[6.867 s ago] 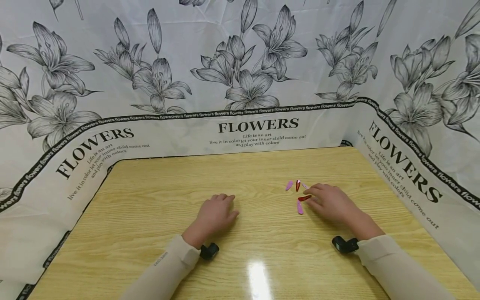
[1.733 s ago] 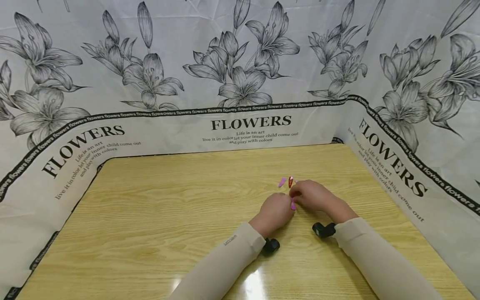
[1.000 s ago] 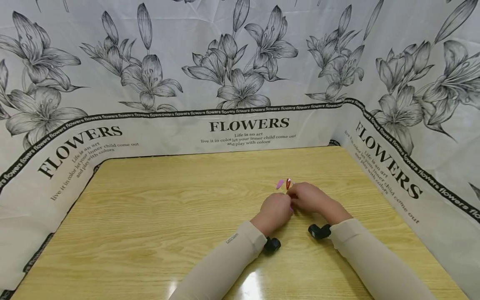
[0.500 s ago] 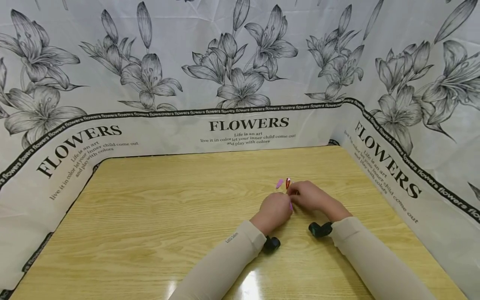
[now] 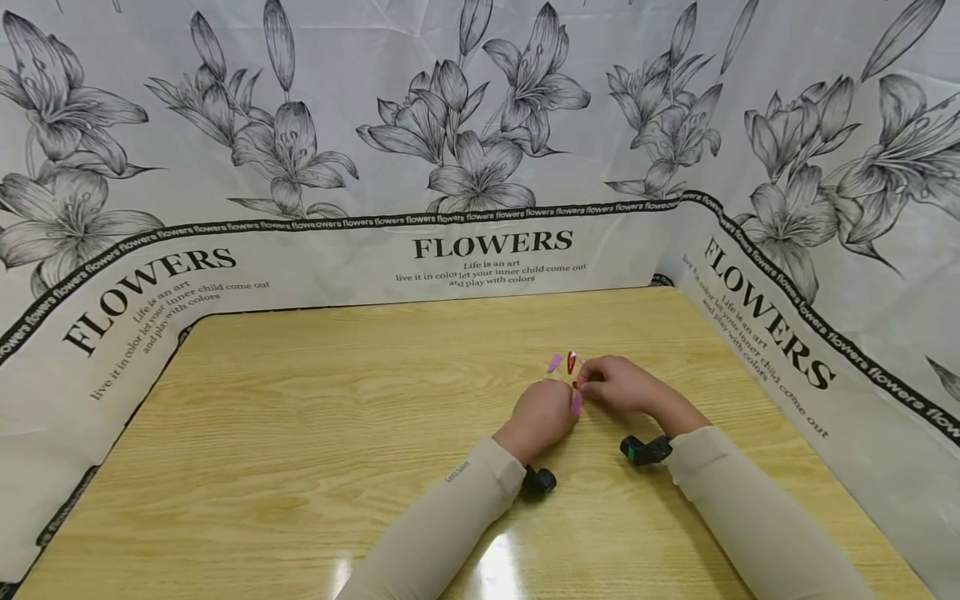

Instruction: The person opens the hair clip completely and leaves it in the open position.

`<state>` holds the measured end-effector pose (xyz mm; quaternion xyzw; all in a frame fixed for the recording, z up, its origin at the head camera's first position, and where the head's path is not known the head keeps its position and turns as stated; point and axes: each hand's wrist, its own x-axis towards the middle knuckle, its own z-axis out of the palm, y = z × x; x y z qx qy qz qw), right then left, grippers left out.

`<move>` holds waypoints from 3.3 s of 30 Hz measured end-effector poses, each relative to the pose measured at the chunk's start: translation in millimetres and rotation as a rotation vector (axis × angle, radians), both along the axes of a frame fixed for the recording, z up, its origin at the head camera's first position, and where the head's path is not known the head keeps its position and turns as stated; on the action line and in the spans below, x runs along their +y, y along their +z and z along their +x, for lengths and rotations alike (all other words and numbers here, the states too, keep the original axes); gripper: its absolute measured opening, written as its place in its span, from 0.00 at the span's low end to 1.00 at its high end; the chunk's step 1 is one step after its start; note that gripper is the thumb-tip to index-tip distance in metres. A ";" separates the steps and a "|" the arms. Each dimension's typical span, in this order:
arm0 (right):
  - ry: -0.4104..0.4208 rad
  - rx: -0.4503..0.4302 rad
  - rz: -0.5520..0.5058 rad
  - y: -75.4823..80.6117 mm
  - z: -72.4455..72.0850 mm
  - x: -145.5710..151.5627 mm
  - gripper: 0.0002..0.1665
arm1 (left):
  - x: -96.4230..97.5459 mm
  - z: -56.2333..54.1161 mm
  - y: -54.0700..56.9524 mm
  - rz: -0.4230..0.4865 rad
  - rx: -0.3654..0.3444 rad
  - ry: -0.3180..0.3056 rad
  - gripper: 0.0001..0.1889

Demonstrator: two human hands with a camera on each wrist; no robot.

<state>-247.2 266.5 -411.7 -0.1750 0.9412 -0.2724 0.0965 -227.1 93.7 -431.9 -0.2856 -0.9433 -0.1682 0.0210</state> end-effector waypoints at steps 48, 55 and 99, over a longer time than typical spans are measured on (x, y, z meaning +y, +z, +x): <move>-0.183 -0.131 -0.393 -14.7 8.1 -5.0 0.13 | -37.8 -17.4 -2.0 0.603 -0.403 0.197 0.06; -0.205 -0.111 -0.414 -14.2 8.2 -14.0 0.13 | -46.0 -21.7 -2.6 0.627 -0.382 0.184 0.05; -0.094 -0.109 -0.544 -22.1 -3.8 -75.8 0.15 | -117.3 -22.3 -7.7 0.665 -0.365 0.229 0.10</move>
